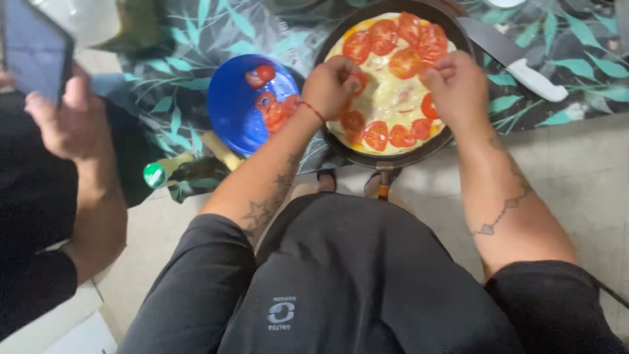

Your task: The person places sliced tomatoes onto a pizza base in a pan, then pours olive oil and a liquid sauce over the toppings. The person uses a spoon to spread the sauce and closes the sauce container.

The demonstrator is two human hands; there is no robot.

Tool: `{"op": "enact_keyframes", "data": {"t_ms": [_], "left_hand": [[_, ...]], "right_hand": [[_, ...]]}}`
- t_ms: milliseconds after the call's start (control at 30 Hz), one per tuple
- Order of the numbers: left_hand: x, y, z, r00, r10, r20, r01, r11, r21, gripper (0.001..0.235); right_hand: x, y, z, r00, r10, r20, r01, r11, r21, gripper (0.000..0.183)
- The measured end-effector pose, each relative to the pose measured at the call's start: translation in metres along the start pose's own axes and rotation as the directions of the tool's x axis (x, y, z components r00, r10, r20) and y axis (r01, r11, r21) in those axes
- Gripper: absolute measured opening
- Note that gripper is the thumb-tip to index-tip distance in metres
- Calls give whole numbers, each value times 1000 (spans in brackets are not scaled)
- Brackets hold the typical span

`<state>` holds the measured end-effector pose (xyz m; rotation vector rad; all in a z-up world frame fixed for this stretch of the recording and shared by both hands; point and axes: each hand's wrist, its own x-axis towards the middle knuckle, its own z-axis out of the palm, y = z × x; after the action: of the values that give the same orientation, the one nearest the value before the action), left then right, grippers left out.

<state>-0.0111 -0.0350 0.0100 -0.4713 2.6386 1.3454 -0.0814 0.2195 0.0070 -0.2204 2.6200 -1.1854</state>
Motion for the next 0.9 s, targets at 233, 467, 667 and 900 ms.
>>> {"op": "enact_keyframes", "data": {"t_ms": [233, 467, 667, 900], "left_hand": [[15, 1, 17, 999, 37, -24, -36, 997, 64, 6], [39, 26, 29, 998, -14, 61, 5, 989, 145, 6], [49, 8, 57, 986, 158, 42, -164, 933, 321, 14], [16, 1, 49, 934, 343, 97, -346, 806, 481, 26]], "right_hand": [[-2, -20, 1, 979, 104, 177, -95, 994, -61, 7], [6, 7, 12, 962, -271, 33, 258, 866, -428, 17], [-6, 4, 10, 930, -363, 67, 345, 790, -508, 39], [-7, 16, 15, 866, -488, 110, 466, 706, -533, 35]]}}
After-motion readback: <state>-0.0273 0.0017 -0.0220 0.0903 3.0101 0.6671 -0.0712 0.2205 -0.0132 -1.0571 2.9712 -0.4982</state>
